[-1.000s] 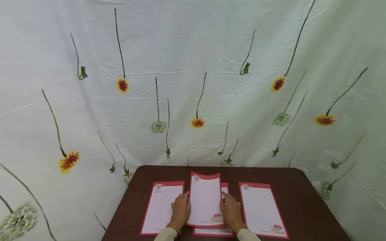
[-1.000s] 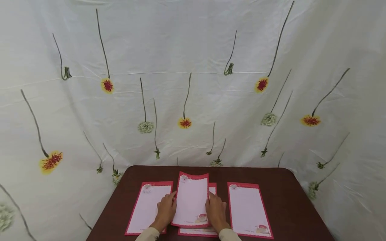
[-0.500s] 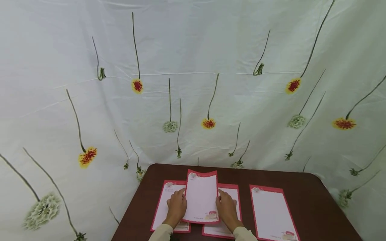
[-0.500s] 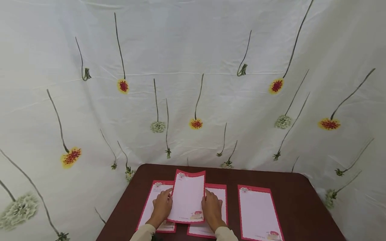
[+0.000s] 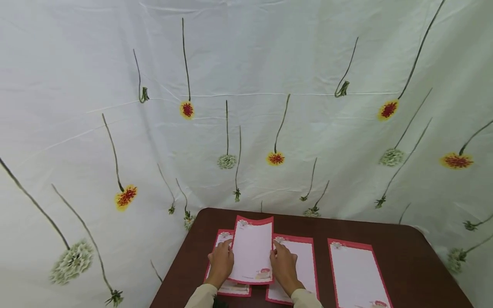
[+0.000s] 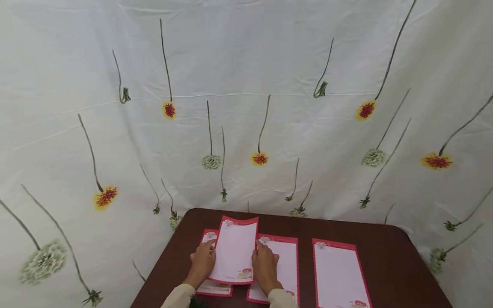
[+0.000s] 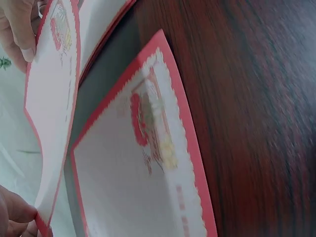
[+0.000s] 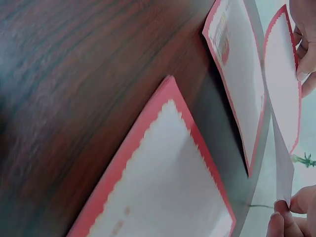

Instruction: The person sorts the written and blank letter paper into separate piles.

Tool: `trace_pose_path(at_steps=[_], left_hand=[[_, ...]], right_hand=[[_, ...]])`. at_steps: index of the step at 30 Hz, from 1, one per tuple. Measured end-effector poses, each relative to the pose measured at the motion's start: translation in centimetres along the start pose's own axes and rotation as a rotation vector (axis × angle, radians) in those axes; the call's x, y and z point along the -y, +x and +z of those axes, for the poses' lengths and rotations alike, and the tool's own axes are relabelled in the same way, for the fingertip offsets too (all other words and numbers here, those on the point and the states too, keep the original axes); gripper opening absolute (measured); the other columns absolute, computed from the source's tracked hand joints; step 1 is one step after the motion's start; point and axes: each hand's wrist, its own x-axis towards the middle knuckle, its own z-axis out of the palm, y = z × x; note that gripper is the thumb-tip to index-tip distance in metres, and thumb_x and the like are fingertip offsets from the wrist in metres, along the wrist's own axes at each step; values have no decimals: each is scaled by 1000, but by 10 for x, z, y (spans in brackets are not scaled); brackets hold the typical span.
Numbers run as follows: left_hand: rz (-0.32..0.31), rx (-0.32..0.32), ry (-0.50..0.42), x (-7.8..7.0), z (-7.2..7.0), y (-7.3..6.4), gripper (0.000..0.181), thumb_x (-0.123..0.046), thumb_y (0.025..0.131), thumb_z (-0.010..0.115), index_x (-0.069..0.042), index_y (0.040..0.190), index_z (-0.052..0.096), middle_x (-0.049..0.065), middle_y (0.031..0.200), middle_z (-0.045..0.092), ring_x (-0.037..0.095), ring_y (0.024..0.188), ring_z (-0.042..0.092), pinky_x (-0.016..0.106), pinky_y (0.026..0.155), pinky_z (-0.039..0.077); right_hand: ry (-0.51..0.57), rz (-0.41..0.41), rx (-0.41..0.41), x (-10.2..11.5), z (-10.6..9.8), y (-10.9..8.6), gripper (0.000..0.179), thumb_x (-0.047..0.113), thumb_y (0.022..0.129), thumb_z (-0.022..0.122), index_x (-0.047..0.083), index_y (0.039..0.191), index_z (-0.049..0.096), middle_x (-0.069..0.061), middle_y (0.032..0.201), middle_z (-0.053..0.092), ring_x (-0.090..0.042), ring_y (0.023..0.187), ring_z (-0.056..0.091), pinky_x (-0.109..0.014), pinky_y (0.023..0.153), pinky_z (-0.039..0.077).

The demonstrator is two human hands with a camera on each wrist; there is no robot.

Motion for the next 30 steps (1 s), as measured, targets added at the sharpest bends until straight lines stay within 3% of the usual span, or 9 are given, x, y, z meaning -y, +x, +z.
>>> trace_pose_path(at_steps=[9, 14, 21, 30], left_hand=[[-22, -29, 21, 22, -3, -2, 27, -3, 94, 63, -2, 120, 71, 14, 92, 66, 40, 91, 64, 55, 75, 40], [-56, 3, 38, 28, -8, -2, 27, -1, 95, 64, -2, 122, 71, 16, 94, 66, 42, 94, 65, 57, 77, 41], [-46, -65, 77, 40, -13, -5, 25, -1, 93, 64, -3, 117, 72, 19, 94, 68, 44, 91, 66, 58, 72, 42], [-94, -36, 75, 57, -14, -6, 27, -3, 98, 58, -1, 122, 70, 23, 103, 69, 46, 98, 65, 61, 77, 42]], right_hand=[[-27, 0, 30, 11, 24, -4, 34, 9, 97, 71, -2, 128, 71, -14, 101, 76, -36, 103, 72, -48, 77, 39], [-11, 8, 47, 18, 31, -7, 33, 11, 97, 71, -2, 128, 71, -14, 100, 75, -36, 102, 72, -48, 77, 38], [10, -10, 57, 24, 41, -11, 33, 10, 98, 70, -1, 129, 71, -13, 96, 73, -34, 97, 72, -47, 75, 36], [12, -24, 81, 32, 53, -16, 33, 10, 97, 71, 0, 129, 72, -12, 95, 73, -35, 98, 72, -48, 74, 39]])
